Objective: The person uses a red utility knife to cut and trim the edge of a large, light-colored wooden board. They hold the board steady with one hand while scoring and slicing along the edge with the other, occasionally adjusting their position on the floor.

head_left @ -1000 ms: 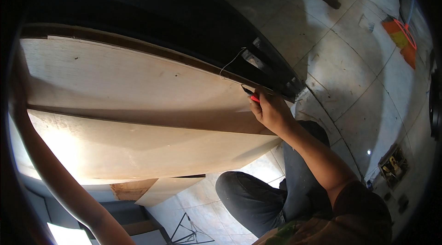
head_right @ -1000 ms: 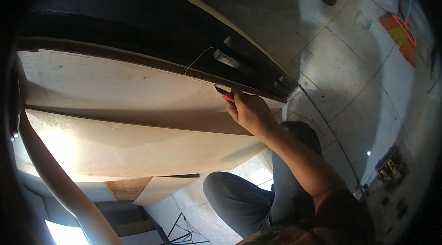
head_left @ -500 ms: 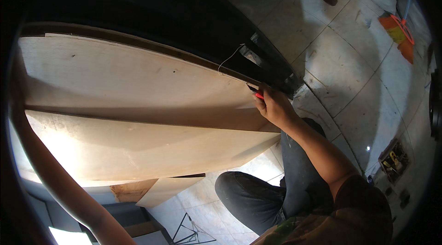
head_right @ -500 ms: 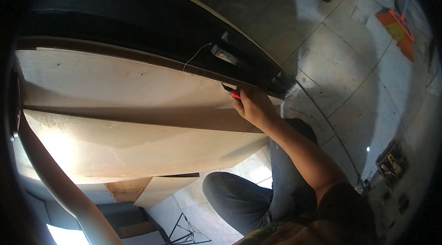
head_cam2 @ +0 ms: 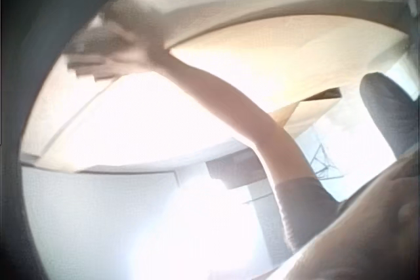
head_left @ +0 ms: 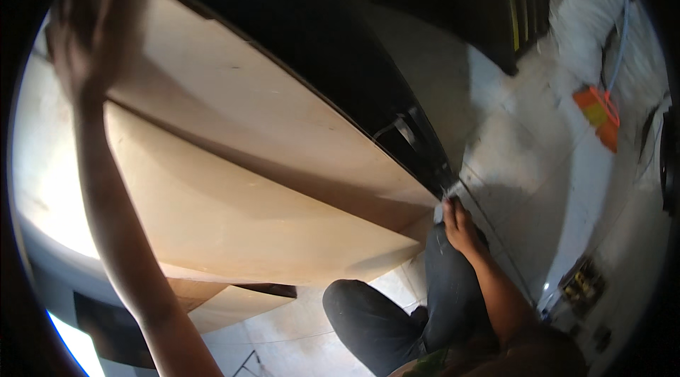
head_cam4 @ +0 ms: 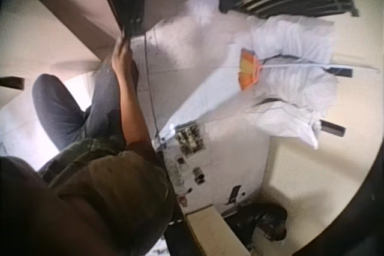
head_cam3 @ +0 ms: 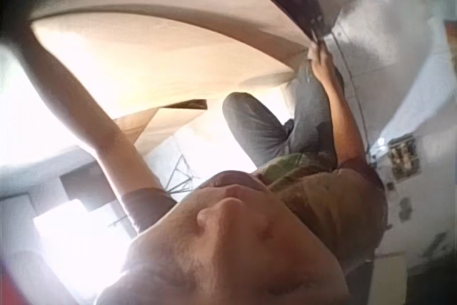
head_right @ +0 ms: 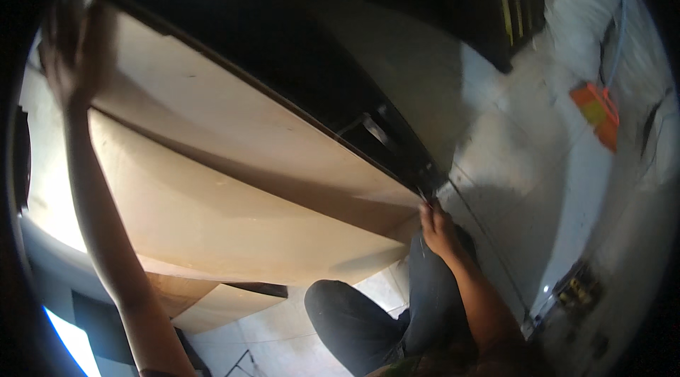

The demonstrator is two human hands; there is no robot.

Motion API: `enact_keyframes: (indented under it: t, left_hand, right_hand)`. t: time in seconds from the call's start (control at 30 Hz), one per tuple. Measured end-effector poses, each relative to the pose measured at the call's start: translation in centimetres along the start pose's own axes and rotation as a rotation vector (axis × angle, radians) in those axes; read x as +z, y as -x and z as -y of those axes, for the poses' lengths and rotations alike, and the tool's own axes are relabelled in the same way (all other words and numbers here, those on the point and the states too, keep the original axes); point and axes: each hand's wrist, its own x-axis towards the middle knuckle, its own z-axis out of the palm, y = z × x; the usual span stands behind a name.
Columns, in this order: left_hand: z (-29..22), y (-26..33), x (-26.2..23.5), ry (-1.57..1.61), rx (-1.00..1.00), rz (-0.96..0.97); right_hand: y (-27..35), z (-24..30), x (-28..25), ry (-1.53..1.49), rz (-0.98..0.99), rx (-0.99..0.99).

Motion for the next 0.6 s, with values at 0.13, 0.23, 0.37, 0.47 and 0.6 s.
enact_keyframes:
  t: [0.13, 0.23, 0.37, 0.47, 0.6]
  left_hand:
    - [-3.2, -3.1, -3.9, -0.041, -0.150, 0.151]
    - [-5.6, -3.9, -5.4, -0.150, -0.279, 0.275]
    - [-5.6, -3.5, -6.1, -0.141, -0.324, 0.288]
    - [-5.6, -3.8, -5.5, -0.139, -0.299, 0.253]
    - [-5.6, -3.6, -6.2, -0.089, -0.316, 0.226]
  right_hand:
    - [4.1, -6.5, -5.7, 0.452, 0.042, 0.086]
    - [5.6, -12.3, -10.6, 0.342, 0.132, 0.168]
    - [0.9, 1.3, -8.4, -0.014, 0.163, 0.437]
    - [-6.0, 17.4, -4.5, -0.370, 0.283, 0.158]
    - [-14.3, 34.9, -1.2, -0.990, 0.094, -0.785]
